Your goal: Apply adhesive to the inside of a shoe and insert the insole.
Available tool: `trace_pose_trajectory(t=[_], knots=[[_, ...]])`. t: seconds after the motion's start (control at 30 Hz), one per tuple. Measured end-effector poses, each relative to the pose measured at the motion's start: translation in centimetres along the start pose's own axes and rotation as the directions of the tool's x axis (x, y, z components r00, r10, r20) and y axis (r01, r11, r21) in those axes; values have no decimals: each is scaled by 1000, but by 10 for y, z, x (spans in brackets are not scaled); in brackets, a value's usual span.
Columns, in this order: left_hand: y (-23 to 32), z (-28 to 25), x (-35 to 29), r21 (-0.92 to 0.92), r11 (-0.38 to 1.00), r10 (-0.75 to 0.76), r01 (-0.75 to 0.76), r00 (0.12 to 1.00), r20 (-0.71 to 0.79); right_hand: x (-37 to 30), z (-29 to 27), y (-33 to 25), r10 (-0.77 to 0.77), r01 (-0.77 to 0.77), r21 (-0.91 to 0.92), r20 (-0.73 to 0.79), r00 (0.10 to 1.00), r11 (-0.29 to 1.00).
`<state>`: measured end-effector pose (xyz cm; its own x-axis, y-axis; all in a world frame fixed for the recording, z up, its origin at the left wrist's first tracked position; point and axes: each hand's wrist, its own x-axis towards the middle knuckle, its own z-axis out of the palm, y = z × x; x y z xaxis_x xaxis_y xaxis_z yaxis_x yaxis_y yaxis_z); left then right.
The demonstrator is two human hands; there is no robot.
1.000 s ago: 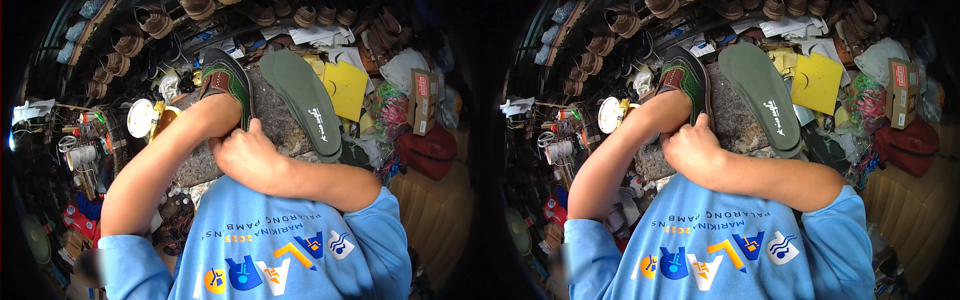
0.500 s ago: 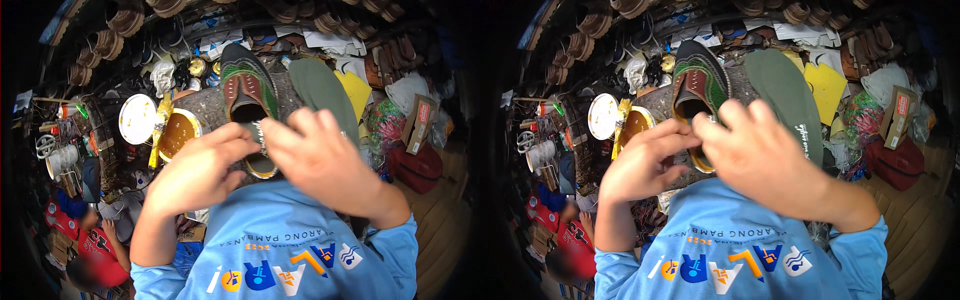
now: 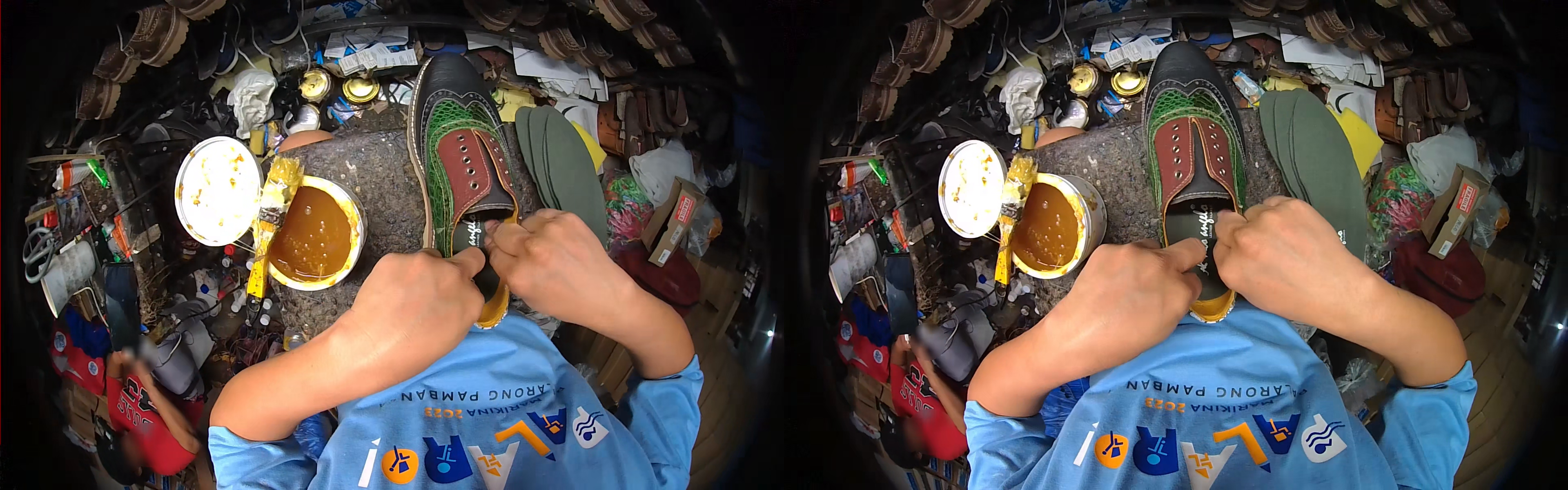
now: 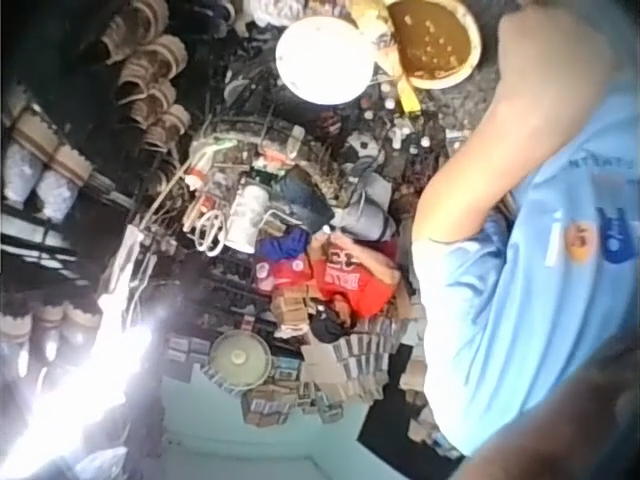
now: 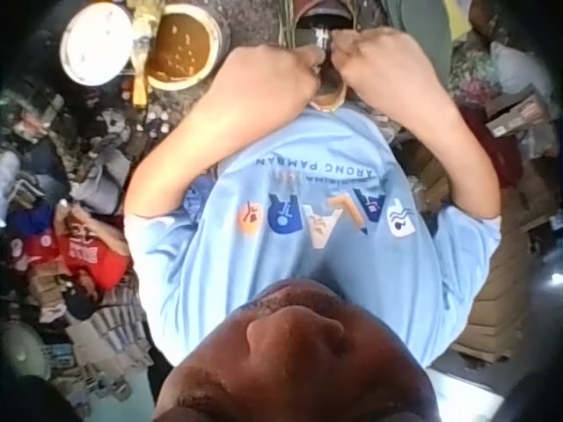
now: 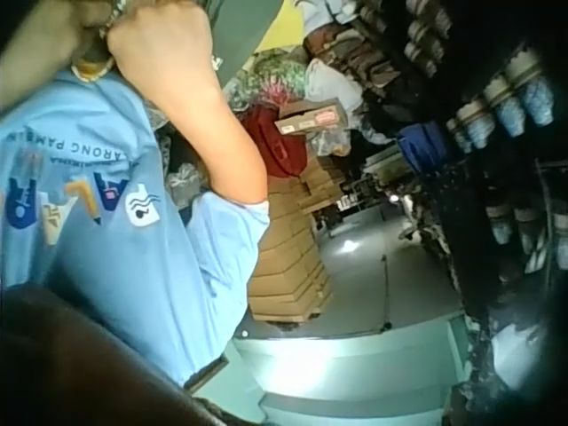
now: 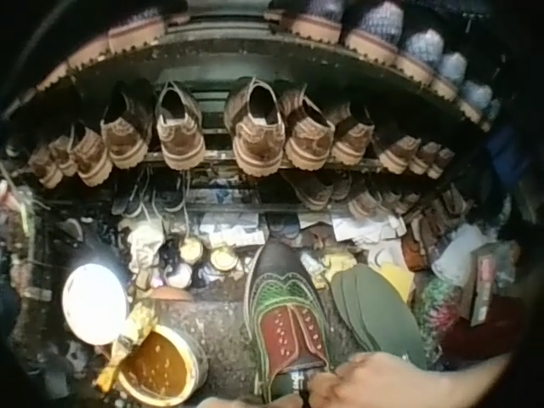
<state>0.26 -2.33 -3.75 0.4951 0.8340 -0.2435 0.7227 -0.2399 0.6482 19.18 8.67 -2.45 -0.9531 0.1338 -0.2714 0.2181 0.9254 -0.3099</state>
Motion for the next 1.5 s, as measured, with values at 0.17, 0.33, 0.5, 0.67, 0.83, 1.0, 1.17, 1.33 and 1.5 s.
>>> trace_pose_trajectory(t=[0.17,0.33,0.5,0.67,0.83,1.0,1.17,1.33,1.5], knots=[[0,-6,4,30,999,15,-18,994,109,-1,6,-1,69,-69,77,5,998,995],[0,-13,2,37,998,45,-50,993,111,-4,14,-9,105,-97,149,-46,993,984],[7,-23,7,223,972,-68,71,997,-21,-6,15,-15,90,-73,145,-119,989,987],[36,-15,4,374,925,-132,71,981,139,-12,26,-18,137,-96,189,-219,966,977],[60,-5,-7,224,961,-210,161,954,213,-7,27,-17,107,-67,206,-193,975,976],[50,-23,2,107,975,-214,192,945,247,-9,27,-8,70,-23,217,-212,975,976],[43,-31,16,537,835,-201,122,975,91,-15,32,-12,46,5,190,-262,964,982],[59,-42,17,477,878,-192,40,943,273,-27,29,-61,110,-56,238,-216,970,970],[54,-40,38,538,838,-43,-91,972,232,-27,41,-70,148,-78,223,-321,935,972]])
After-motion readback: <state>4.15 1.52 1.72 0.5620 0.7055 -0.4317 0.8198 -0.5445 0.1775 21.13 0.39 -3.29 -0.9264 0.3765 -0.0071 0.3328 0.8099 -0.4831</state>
